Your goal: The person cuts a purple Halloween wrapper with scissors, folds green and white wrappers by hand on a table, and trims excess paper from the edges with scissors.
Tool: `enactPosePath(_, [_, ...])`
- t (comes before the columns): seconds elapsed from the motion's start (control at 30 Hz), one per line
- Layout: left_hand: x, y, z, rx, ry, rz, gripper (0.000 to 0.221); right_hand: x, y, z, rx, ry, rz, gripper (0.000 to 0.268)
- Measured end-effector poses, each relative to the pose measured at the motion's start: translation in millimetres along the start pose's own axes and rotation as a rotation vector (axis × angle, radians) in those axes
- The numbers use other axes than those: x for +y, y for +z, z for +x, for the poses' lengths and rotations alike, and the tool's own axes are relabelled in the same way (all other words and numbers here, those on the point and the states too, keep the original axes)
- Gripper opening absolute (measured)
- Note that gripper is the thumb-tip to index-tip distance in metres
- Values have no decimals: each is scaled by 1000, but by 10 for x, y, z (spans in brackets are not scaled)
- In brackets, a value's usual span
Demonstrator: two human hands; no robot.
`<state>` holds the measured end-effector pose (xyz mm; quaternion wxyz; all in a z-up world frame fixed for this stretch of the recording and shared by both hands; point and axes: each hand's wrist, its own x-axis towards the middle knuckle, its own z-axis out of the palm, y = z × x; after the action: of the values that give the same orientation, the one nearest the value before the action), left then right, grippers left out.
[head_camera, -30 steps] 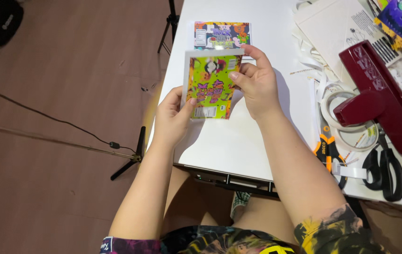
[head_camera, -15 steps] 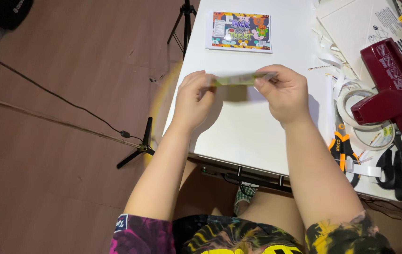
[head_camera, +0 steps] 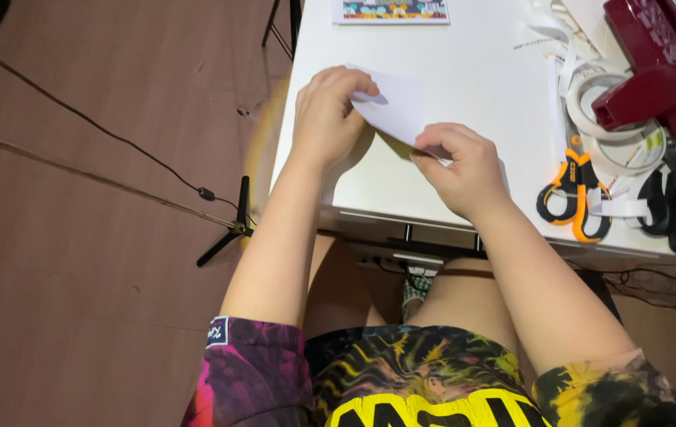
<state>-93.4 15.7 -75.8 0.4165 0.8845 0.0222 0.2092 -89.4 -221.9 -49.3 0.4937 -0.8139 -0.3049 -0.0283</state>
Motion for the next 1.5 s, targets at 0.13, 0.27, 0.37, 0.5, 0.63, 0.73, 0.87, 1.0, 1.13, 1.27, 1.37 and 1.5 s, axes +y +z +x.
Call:
enactPosePath(0.13, [104,-37,-85,-17,105,49,42,48,13,1,-5,-87,-122,14])
enactPosePath(0.27, [213,-75,-198,-48,104,105,58,-54,6,20,-20,3,-185,12])
enactPosePath(0.37, [217,-127,-340,-54,104,93,66,-19,-17,24,-25,-19,-159,23])
enactPosePath(0.5, [278,-227,-582,-94,125,-29,64,95,-50,29,-30,-118,-154,29])
enactPosePath(0.63, [225,-148,-636,-35,113,-176,24,157,-49,34,-46,-123,17,8])
enactPosePath(0.73, [281,-164,-641,-32,-18,-203,11,179,-45,43,-54,-90,69,8])
enactPosePath(0.87, [368,-235,-632,-38,-138,-188,14,328,-24,-4,-46,121,189,7])
enactPosePath(1.0, [336,-241,-610,-55,-173,-194,18,292,-49,40,-7,157,207,15])
enactPosePath(1.13, [436,-317,-600,-49,-176,-227,37,215,-29,81,6,158,270,31])
enactPosePath(1.27, [520,-412,-629,-93,-134,-332,70,198,11,109,125,149,405,32])
enactPosePath(1.37, [546,-417,-616,-111,-97,-299,75,-8,-107,138,143,166,439,24])
enactPosePath(1.5, [345,-241,-545,-127,-24,-199,61,93,-89,148,185,141,478,21])
